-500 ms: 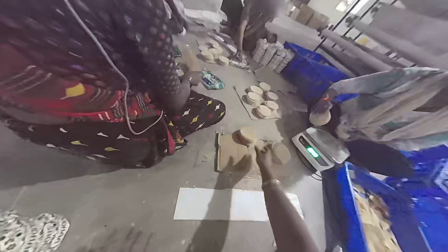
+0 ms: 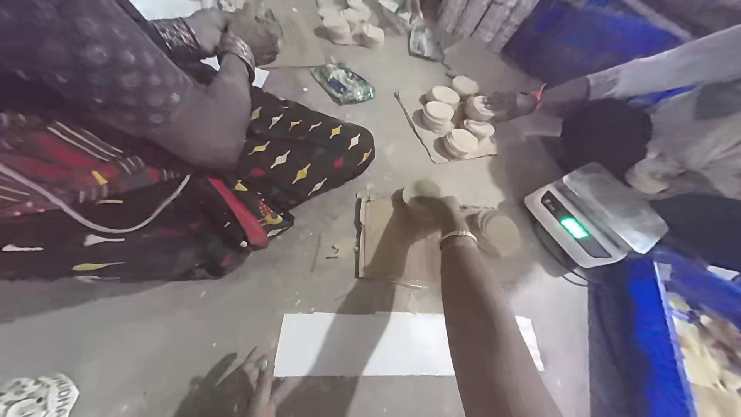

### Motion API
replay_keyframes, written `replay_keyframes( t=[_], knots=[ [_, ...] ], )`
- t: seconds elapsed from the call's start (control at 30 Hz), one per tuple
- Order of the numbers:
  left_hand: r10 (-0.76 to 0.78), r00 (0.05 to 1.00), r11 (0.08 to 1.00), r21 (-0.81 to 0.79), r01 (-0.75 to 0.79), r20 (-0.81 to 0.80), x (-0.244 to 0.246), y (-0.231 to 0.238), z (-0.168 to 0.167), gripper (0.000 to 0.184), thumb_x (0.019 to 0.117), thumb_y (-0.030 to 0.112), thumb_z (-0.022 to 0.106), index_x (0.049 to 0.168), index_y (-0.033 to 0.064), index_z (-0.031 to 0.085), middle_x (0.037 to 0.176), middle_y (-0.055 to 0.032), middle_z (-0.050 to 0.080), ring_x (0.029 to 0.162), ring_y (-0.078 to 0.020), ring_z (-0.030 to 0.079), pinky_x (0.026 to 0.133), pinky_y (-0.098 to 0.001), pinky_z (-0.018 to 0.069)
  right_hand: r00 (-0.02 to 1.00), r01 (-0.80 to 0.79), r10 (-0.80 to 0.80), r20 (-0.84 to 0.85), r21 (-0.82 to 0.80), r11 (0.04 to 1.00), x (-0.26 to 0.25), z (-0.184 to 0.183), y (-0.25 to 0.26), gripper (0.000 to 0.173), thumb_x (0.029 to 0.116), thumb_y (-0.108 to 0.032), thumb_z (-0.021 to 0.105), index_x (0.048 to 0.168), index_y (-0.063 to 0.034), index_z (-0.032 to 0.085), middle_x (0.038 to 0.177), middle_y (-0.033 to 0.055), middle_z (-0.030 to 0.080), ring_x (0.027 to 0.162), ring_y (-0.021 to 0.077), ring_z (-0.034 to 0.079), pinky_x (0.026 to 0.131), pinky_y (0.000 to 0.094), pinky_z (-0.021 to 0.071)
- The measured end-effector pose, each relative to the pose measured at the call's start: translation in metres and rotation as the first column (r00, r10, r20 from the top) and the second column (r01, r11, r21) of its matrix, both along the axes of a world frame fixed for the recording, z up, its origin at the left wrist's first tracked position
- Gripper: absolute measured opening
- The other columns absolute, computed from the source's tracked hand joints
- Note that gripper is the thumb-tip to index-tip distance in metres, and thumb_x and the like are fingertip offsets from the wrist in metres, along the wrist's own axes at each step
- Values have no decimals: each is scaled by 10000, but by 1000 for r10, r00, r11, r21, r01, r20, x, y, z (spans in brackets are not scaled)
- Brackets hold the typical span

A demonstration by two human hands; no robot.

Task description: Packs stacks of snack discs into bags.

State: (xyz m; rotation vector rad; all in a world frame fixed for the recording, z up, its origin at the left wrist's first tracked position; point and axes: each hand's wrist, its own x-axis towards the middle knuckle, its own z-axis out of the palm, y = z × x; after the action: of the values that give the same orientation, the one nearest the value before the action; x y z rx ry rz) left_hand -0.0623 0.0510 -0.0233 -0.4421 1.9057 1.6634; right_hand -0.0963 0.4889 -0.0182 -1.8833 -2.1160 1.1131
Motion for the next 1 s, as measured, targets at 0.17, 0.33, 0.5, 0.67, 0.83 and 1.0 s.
replay_keyframes(
  t=[0.17, 0.33, 0.5, 0.67, 0.83, 1.0],
  knots=[
    [-332, 876, 943, -96, 320, -350, -3, -18, 1, 598, 969, 188, 623, 1472, -67, 424, 1470, -282, 476, 1314, -282, 527, 1066, -411, 467, 939, -251, 301, -167, 265, 931, 8, 22, -80, 645, 844, -153, 823, 1409, -30, 537, 1196, 293, 661, 1071, 464, 658, 898, 651, 521],
    [-466, 289, 810, -273, 519, -836, 9, -24, -9, 718, 893, 433, 700, 1392, -59, 547, 1436, -281, 549, 1385, -416, 486, 1142, -561, 383, 774, -560, 608, -177, 256, 788, 118, 57, -243, 573, 758, -83, 848, 1270, 53, 630, 1116, 231, 714, 1031, 373, 699, 919, 560, 543],
    [-915, -31, 189, -496, 847, -402, 56, -38, 28, 948, 801, 244, 858, 1561, -13, 353, 1572, -252, 413, 1491, -415, 344, 1242, -569, 197, 720, -667, 691, -70, 208, 716, 211, 24, -356, 480, 790, -83, 810, 1226, 43, 657, 1056, 183, 753, 1013, 358, 724, 985, 580, 513],
    [-985, -94, 9, -583, 812, -146, 64, -38, 25, 514, 1041, 126, 557, 1524, 10, 425, 1550, -236, 443, 1489, -401, 351, 1256, -528, 198, 787, -423, 442, -430, 146, 895, 236, -47, -373, 527, 754, -28, 826, 1215, 106, 606, 1111, 235, 693, 995, 307, 695, 902, 459, 569],
    [-978, 78, 174, -550, 817, -193, 60, -55, 37, 608, 877, -10, 702, 1448, -3, 495, 1477, -245, 511, 1435, -408, 418, 1251, -592, 154, 628, -513, 570, -529, 269, 815, 241, -27, -367, 399, 718, -39, 845, 1070, 86, 706, 1021, 207, 728, 972, 305, 703, 911, 479, 553],
    [-980, -120, 18, -668, 744, -160, 85, -56, 29, 604, 1010, 151, 612, 1565, 75, 386, 1598, -180, 407, 1521, -364, 312, 1260, -600, 83, 704, -607, 603, -376, 123, 785, 246, -30, -370, 465, 794, -13, 785, 1234, 70, 661, 1158, 244, 705, 1085, 353, 687, 991, 512, 528]
  ],
)
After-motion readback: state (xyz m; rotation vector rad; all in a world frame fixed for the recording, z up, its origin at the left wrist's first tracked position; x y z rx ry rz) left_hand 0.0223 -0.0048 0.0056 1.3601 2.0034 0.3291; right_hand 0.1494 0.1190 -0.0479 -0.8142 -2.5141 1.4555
